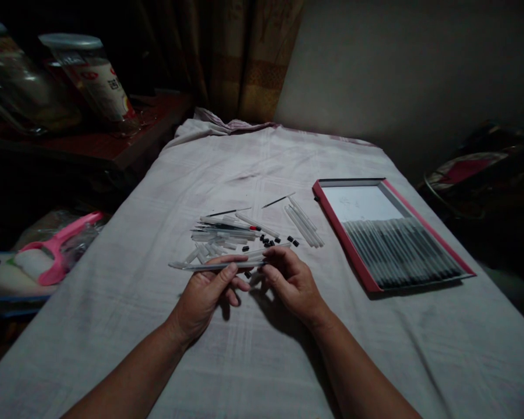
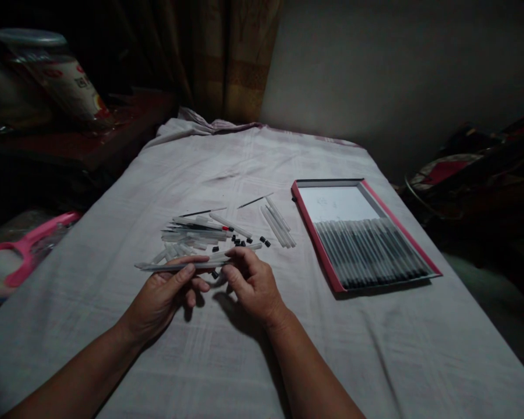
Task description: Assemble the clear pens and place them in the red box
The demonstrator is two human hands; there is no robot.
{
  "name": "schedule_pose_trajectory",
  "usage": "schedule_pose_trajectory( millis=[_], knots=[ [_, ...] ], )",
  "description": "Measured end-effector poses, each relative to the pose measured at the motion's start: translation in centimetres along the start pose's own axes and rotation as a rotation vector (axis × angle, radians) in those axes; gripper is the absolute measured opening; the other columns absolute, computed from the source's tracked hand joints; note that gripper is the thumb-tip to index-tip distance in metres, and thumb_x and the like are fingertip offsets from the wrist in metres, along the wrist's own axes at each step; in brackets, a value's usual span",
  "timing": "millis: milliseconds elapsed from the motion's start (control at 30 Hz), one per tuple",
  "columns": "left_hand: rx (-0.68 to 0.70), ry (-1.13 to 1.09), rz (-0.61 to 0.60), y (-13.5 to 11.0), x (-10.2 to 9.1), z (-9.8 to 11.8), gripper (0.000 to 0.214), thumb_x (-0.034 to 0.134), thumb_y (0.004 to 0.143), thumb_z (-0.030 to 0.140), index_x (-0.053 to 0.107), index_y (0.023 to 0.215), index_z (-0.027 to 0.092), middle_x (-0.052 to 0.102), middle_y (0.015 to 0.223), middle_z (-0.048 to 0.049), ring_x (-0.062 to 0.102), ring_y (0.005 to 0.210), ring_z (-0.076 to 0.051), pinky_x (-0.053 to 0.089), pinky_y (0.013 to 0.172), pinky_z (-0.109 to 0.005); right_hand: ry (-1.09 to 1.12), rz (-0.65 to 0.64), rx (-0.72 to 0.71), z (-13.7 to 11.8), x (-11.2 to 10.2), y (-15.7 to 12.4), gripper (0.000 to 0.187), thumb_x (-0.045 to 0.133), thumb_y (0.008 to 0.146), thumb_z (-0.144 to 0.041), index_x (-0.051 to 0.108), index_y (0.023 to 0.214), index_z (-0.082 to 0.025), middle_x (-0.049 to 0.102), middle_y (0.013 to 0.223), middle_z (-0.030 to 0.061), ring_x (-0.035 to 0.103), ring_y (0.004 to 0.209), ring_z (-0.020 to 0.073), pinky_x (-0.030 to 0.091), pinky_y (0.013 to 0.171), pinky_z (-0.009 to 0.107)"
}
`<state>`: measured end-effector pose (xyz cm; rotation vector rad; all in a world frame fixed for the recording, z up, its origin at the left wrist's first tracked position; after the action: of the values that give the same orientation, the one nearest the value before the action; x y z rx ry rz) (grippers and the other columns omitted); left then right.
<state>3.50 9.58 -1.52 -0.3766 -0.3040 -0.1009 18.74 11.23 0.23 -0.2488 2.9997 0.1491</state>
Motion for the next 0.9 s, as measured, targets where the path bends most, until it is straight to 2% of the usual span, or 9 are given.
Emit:
schedule_pose_trajectory(
  millis=[67,167,333,467,600,733,900],
  knots=[
    [-0.002,0.002,-0.006,0.0,0.1,0.0,0.051,0.08,0.068,0.051,0.071,0.102,0.014,0.071,0.062,-0.0041,0.058,0.042,-0.009,0.043,0.039,-0.016,-0.01,0.008,-0.015,-0.1,-0.1,0.0,0.015,0.059,0.088,-0.032,0.06,0.098,-0.021,0.063,0.071,-0.001,0.059,0.057,0.0123,0.048,0.055,0.024],
    [-0.02,0.013,-0.022,0.0,0.1,-0.4,0.055,0.078,0.069,0.054,0.069,0.106,0.014,0.072,0.065,-0.0033,0.058,0.043,-0.009,0.042,0.037,-0.015,-0.049,0.012,-0.04,-0.3,-0.1,-0.1,0.015,0.055,0.091,-0.032,0.061,0.086,-0.019,0.064,0.068,-0.0003,0.058,0.055,0.0116,0.047,0.054,0.022],
    [-0.016,0.017,-0.026,0.1,0.0,-0.5,0.057,0.077,0.069,0.056,0.069,0.105,0.014,0.071,0.064,-0.0028,0.057,0.042,-0.008,0.042,0.037,-0.016,-0.015,-0.019,-0.044,-0.2,0.0,-0.2,0.015,0.057,0.09,-0.031,0.059,0.1,-0.021,0.065,0.074,0.0001,0.061,0.058,0.0124,0.049,0.055,0.023],
    [-0.027,0.008,-0.033,0.1,0.1,-0.5,0.059,0.078,0.068,0.057,0.068,0.105,0.014,0.071,0.065,-0.0026,0.057,0.042,-0.009,0.041,0.036,-0.016,-0.065,-0.01,-0.063,-0.4,-0.2,-0.3,0.011,0.054,0.091,-0.03,0.06,0.089,-0.02,0.062,0.067,-0.0009,0.058,0.055,0.0116,0.047,0.053,0.022],
    [-0.014,-0.001,-0.04,0.2,0.1,-0.5,0.058,0.078,0.068,0.057,0.069,0.106,0.013,0.071,0.064,-0.0021,0.056,0.041,-0.008,0.042,0.038,-0.016,-0.029,-0.019,-0.058,-0.6,-0.1,-0.3,0.012,0.058,0.089,-0.029,0.058,0.097,-0.021,0.062,0.07,-0.0017,0.057,0.054,0.011,0.047,0.052,0.021],
    [-0.045,-0.003,-0.049,0.2,0.0,-1.0,0.06,0.077,0.069,0.058,0.067,0.109,0.014,0.072,0.066,-0.003,0.058,0.042,-0.008,0.041,0.037,-0.014,-0.103,0.004,-0.097,-1.1,-0.4,-0.3,0.007,0.056,0.089,-0.026,0.06,0.087,-0.02,0.06,0.066,-0.0018,0.056,0.056,0.011,0.045,0.053,0.021],
    [-0.051,0.006,-0.044,0.2,-0.2,-1.3,0.064,0.077,0.067,0.061,0.066,0.109,0.014,0.072,0.065,-0.003,0.058,0.042,-0.008,0.041,0.035,-0.014,-0.072,-0.019,-0.068,-0.7,-0.2,-0.2,0.009,0.057,0.088,-0.028,0.059,0.094,-0.02,0.062,0.069,-0.0011,0.057,0.055,0.0118,0.047,0.053,0.022]
  ],
)
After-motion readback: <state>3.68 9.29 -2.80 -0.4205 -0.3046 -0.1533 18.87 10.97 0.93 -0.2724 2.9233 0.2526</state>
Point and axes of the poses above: each hand's wrist, its own y-axis towards the middle knuckle, its own x-axis out of the palm, z = x × y, the point moved 10 cm from there along y, towards the middle knuckle
